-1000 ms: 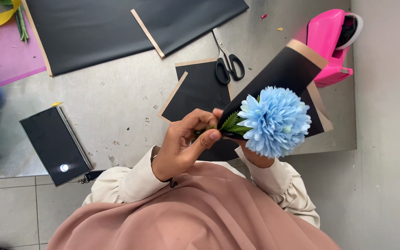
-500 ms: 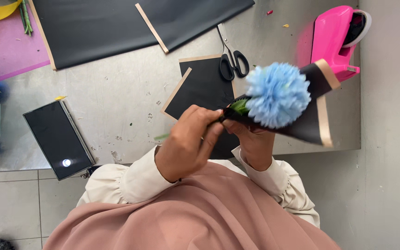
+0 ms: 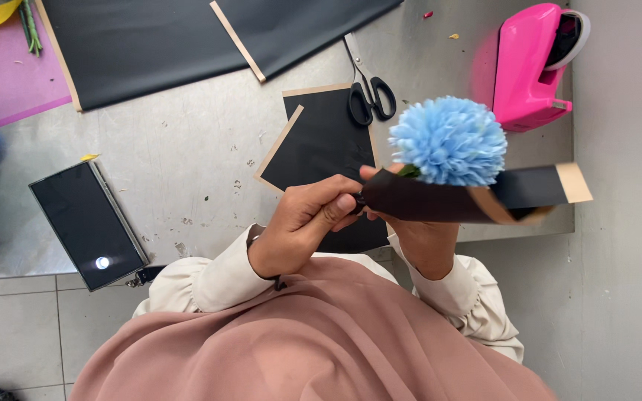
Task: The person prepares a small bouquet by cutting pieces of black wrapping paper with scissors, folding them, and wrapping them around a blue flower.
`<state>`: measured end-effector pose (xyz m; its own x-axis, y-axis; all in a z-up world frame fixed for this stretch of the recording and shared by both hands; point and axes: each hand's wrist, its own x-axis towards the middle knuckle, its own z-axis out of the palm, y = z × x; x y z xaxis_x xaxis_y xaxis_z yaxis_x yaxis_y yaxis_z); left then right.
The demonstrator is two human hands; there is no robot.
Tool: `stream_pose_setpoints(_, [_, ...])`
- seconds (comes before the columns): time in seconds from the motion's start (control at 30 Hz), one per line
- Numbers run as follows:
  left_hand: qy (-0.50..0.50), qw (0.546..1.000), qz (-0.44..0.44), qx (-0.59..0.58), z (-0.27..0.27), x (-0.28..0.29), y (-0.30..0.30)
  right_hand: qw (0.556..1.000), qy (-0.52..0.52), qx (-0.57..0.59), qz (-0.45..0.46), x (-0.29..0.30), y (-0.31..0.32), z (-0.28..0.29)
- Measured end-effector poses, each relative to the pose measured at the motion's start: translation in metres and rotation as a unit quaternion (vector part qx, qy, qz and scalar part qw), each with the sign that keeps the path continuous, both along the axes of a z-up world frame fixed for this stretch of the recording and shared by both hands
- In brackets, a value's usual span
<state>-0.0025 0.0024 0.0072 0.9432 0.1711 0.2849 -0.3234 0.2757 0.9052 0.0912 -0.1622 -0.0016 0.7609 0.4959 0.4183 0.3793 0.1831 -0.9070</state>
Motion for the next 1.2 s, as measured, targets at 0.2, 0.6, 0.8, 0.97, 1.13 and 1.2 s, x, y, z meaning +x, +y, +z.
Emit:
stream_pose_setpoints(0.2, [0.066, 0.983, -0.159, -0.060, -0.003, 0.005, 0.015, 0.992, -0.075, -0.101, 0.011, 0.010, -0.035, -0.020])
stream_pose_setpoints(0.6, [0.084, 0.962, 0.001, 0.261, 0.016, -0.005, 0.009, 0.993, -0.045, -0.089, -0.059, -0.001, -0.020, -0.028])
stream_pose_setpoints(0.8, [-0.038, 0.943, 0.130, 0.303, -0.021, -0.005, -0.004, 0.960, -0.163, -0.156, -0.165, -0.022, 0.002, 0.011])
stream_pose_setpoints(0.97, [0.013, 0.998, -0.041, 0.048, -0.045, -0.004, 0.006, 0.954, -0.176, -0.197, -0.142, -0.026, -0.009, 0.026])
stream_pose_setpoints(1.13, [0.014, 0.951, -0.251, -0.183, -0.090, -0.011, 0.011, 0.965, -0.164, -0.173, -0.111, -0.023, -0.017, 0.001])
stream_pose_setpoints(1.2, [0.003, 0.899, -0.329, -0.288, -0.101, -0.005, 0.003, 0.968, -0.160, -0.167, -0.099, -0.022, -0.019, -0.011])
